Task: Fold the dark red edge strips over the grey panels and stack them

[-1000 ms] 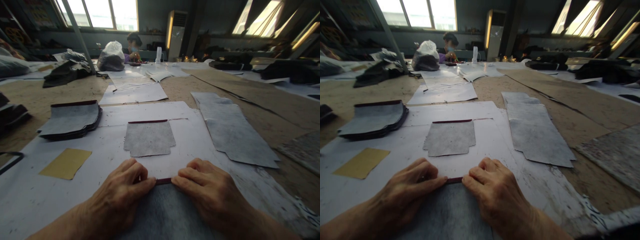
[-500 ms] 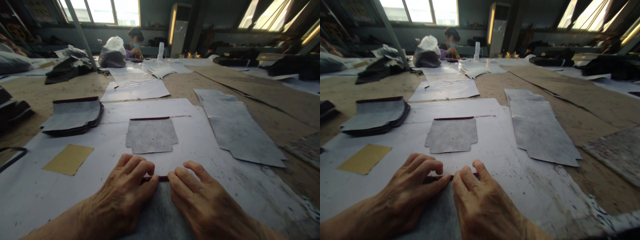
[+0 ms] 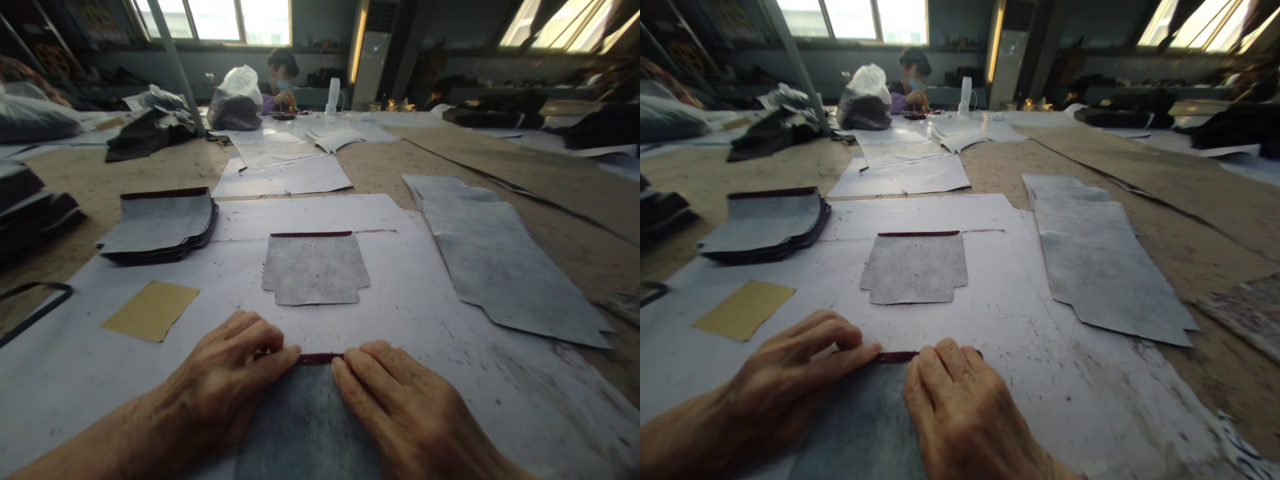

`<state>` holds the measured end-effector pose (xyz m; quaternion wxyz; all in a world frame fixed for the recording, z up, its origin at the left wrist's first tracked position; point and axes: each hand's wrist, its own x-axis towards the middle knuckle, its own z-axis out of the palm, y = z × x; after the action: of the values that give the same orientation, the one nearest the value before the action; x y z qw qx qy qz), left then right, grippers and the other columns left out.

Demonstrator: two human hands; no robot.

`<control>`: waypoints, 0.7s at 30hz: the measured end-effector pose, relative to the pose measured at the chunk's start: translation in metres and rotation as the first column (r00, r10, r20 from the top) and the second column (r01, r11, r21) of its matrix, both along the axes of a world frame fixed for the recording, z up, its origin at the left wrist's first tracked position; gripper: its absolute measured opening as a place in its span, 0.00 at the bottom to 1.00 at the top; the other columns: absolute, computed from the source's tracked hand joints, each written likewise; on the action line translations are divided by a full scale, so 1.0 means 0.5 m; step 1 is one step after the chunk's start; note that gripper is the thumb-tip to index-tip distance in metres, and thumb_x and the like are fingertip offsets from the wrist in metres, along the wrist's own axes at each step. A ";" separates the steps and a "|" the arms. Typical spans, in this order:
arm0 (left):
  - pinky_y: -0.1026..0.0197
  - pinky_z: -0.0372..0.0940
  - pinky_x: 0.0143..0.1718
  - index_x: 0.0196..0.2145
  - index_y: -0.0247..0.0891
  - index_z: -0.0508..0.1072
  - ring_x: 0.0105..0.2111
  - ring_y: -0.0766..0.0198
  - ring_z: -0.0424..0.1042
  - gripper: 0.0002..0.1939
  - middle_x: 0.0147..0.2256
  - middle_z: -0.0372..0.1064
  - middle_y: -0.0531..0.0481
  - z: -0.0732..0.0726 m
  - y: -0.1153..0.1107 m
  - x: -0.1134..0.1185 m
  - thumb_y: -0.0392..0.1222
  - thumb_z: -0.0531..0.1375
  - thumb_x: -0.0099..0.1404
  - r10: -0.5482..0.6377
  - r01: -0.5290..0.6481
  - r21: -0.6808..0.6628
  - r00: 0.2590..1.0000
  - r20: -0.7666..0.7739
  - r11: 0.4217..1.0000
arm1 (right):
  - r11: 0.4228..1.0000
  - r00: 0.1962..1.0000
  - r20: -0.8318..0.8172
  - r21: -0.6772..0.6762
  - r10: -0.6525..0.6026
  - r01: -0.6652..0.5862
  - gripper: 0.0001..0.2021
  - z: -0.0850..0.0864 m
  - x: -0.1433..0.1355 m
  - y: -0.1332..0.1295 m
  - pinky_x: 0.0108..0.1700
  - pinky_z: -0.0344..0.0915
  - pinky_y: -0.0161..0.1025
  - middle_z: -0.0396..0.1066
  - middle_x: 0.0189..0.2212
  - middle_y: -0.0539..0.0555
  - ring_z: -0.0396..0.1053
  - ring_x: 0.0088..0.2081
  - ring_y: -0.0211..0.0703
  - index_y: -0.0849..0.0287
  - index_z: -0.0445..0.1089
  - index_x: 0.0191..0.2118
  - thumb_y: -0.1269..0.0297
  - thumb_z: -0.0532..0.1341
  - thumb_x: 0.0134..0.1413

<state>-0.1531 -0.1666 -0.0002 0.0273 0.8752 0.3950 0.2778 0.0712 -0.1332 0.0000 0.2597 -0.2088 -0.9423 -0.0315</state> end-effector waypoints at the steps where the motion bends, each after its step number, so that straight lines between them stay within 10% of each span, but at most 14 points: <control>1: 0.62 0.61 0.32 0.47 0.36 0.64 0.32 0.65 0.62 0.20 0.33 0.63 0.48 -0.002 -0.004 -0.005 0.23 0.48 0.59 0.001 -0.001 -0.003 1.000 0.009 1.000 | 1.000 1.000 -0.002 0.014 -0.001 0.001 0.18 0.001 0.000 0.001 0.34 0.69 0.41 0.71 0.32 0.60 0.66 0.34 0.45 0.68 0.71 0.38 0.79 0.43 0.55; 15: 0.56 0.58 0.33 0.46 0.30 0.62 0.31 0.61 0.59 0.18 0.31 0.63 0.45 -0.003 -0.007 -0.005 0.24 0.46 0.58 -0.089 0.088 -0.052 0.995 -0.033 0.995 | 0.954 0.998 0.048 0.298 -0.044 0.028 0.18 0.008 -0.044 -0.003 0.36 0.65 0.45 0.72 0.33 0.58 0.67 0.36 0.49 0.68 0.72 0.37 0.79 0.44 0.55; 21: 0.57 0.60 0.31 0.43 0.31 0.64 0.29 0.62 0.60 0.15 0.29 0.62 0.47 -0.004 -0.004 -0.012 0.26 0.46 0.60 -0.071 0.071 -0.013 0.997 0.008 0.997 | 0.979 0.998 -0.016 0.196 0.062 -0.057 0.17 -0.004 -0.077 0.002 0.30 0.65 0.40 0.70 0.26 0.58 0.67 0.29 0.44 0.69 0.72 0.32 0.80 0.46 0.53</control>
<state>-0.1593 -0.1685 -0.0020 0.0445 0.8874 0.3655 0.2774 0.0328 -0.1321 -0.0023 0.2903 -0.1543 -0.9375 -0.1139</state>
